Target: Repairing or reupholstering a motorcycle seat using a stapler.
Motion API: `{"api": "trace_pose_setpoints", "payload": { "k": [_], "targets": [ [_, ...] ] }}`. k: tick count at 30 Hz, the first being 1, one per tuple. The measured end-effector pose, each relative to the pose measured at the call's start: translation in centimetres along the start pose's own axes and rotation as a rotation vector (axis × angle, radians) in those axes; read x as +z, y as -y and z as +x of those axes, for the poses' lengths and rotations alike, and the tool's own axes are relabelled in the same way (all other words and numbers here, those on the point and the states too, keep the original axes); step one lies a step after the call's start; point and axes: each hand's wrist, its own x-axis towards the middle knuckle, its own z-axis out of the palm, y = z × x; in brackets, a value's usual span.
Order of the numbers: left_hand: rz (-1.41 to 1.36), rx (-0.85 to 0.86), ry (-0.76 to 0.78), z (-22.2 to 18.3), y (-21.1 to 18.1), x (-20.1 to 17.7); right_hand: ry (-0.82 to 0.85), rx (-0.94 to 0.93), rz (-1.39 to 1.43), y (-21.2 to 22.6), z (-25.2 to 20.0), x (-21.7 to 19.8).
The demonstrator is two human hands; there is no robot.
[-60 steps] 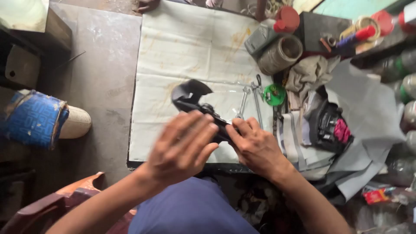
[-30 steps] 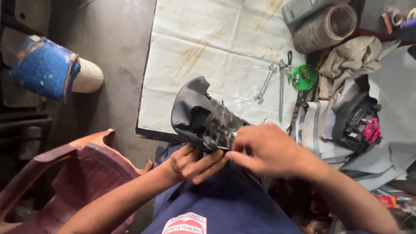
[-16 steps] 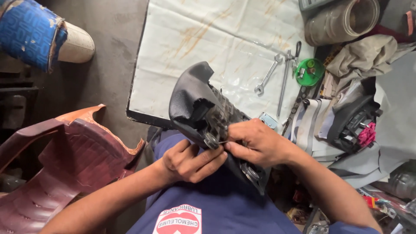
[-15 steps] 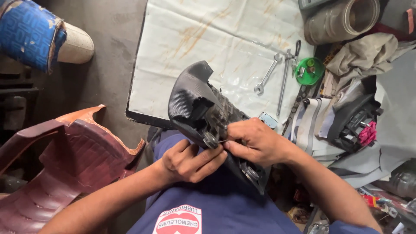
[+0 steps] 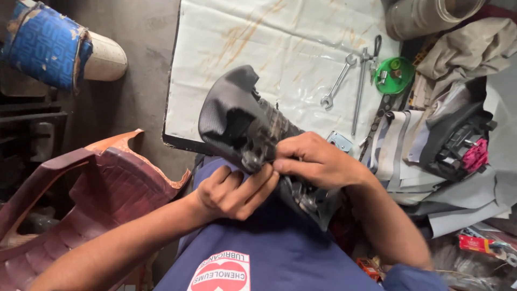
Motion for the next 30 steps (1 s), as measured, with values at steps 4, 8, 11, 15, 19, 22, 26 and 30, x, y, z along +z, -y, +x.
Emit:
{"api": "trace_pose_setpoints", "payload": {
  "k": [4,8,11,15,19,22,26,30],
  "targets": [
    [0.124,0.050,0.047,1.3,-0.4,-0.3,-0.456,-0.206,0.215,-4.5,-4.8,0.8],
    [0.268,0.144,0.218,2.3,-1.6,-1.3,-1.207,0.039,0.597,-15.2,-9.3,4.7],
    [0.386,0.211,0.285,2.8,-1.6,-1.7,-1.222,0.271,0.997,-14.8,-7.3,6.4],
    [0.404,0.145,0.421,2.7,-3.3,-3.2,-0.794,-0.058,1.328,-19.9,-4.5,5.9],
    [0.388,0.054,0.463,0.5,-8.2,-4.4,-0.783,0.129,1.243,-14.8,-2.4,2.5],
    [0.331,-0.137,0.617,-0.5,-11.8,-4.8,-0.530,-0.042,1.417,-16.2,-3.2,2.5],
    [0.163,-0.149,1.101,0.6,-13.5,-6.0,-0.427,-0.081,1.416,-15.7,-4.0,3.4],
    [0.213,0.043,1.115,0.3,-12.4,-4.4,-0.471,-0.022,1.314,-14.8,-4.9,3.3]
  ]
}}
